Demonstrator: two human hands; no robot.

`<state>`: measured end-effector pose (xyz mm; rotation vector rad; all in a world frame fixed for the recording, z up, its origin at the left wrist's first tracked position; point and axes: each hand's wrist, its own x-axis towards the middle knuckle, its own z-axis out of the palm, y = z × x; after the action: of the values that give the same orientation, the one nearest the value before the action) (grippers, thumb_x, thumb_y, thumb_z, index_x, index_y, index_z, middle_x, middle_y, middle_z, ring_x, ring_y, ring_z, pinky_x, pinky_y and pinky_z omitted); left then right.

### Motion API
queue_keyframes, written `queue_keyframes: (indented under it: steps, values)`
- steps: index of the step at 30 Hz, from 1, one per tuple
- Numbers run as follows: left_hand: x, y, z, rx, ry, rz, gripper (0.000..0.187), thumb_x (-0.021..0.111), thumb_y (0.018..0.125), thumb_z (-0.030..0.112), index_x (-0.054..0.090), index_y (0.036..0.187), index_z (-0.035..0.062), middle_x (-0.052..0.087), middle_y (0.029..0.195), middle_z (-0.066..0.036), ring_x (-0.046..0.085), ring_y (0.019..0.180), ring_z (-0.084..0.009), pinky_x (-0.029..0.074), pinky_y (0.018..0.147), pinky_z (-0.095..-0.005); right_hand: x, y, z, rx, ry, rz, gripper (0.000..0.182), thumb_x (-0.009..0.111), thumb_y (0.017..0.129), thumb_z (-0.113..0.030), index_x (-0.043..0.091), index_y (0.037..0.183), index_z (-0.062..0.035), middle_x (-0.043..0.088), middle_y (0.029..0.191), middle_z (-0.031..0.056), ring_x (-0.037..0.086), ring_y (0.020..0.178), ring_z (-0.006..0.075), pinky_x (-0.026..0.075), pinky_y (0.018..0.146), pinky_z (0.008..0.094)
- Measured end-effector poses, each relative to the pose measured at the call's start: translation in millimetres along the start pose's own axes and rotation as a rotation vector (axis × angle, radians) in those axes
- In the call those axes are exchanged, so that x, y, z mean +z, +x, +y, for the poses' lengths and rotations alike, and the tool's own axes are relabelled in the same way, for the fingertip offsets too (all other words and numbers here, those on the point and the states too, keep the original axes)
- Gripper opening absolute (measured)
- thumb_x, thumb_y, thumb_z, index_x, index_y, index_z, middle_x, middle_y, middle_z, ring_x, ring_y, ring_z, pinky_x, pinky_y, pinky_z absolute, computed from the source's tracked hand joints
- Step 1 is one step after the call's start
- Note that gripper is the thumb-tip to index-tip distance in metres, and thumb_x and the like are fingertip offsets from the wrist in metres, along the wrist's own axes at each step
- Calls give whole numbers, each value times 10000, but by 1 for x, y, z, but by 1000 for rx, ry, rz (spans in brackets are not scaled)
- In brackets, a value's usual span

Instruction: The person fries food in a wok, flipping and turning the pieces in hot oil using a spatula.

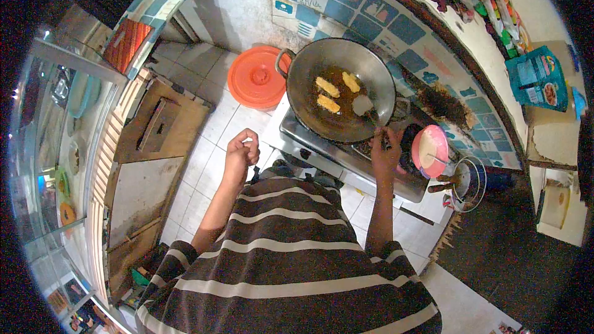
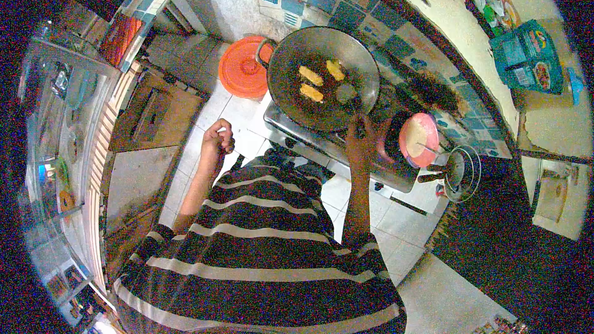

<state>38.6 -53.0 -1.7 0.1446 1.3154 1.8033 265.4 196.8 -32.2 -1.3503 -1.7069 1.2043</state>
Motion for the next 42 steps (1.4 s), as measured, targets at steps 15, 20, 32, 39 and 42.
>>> queue_keyframes:
  steps: [15, 20, 32, 39, 42]
  values:
    - [2, 6, 3, -7, 4, 19, 254, 330, 646, -90, 469, 809, 46, 346, 512, 42, 283, 449, -58, 199, 427, -215, 9, 32, -56, 33, -230, -239, 295, 602, 884, -298, 634, 970, -18, 647, 734, 102, 605, 568, 143, 477, 677, 317]
    - [3, 4, 3, 8, -23, 20, 239, 343, 641, -89, 464, 799, 44, 353, 514, 39, 297, 454, -59, 203, 428, -214, 3, 33, -53, -191, -487, -117, 358, 592, 869, -368, 653, 1018, -49, 658, 897, 157, 588, 819, 280, 416, 822, 402]
    - [2, 9, 2, 10, -21, -2, 268, 327, 654, -94, 475, 823, 52, 337, 519, 47, 276, 448, -53, 192, 427, -217, -2, 31, -43, -394, -585, -97, 264, 618, 862, -287, 690, 926, -42, 667, 775, 118, 579, 667, 181, 453, 627, 307]
    - [3, 13, 0, 3, -25, 1, 258, 322, 650, -89, 467, 810, 53, 331, 515, 46, 261, 442, -55, 184, 424, -219, -3, 30, -53, -280, -492, -113, 214, 626, 855, -229, 686, 923, -35, 680, 829, 125, 620, 761, 191, 461, 702, 319]
    - [4, 13, 0, -6, -11, 8, 247, 324, 650, -85, 461, 800, 55, 332, 515, 46, 260, 439, -55, 181, 424, -220, -6, 29, -58, -350, -465, -99, 211, 623, 854, -221, 680, 925, -30, 681, 848, 129, 628, 767, 201, 464, 714, 319]
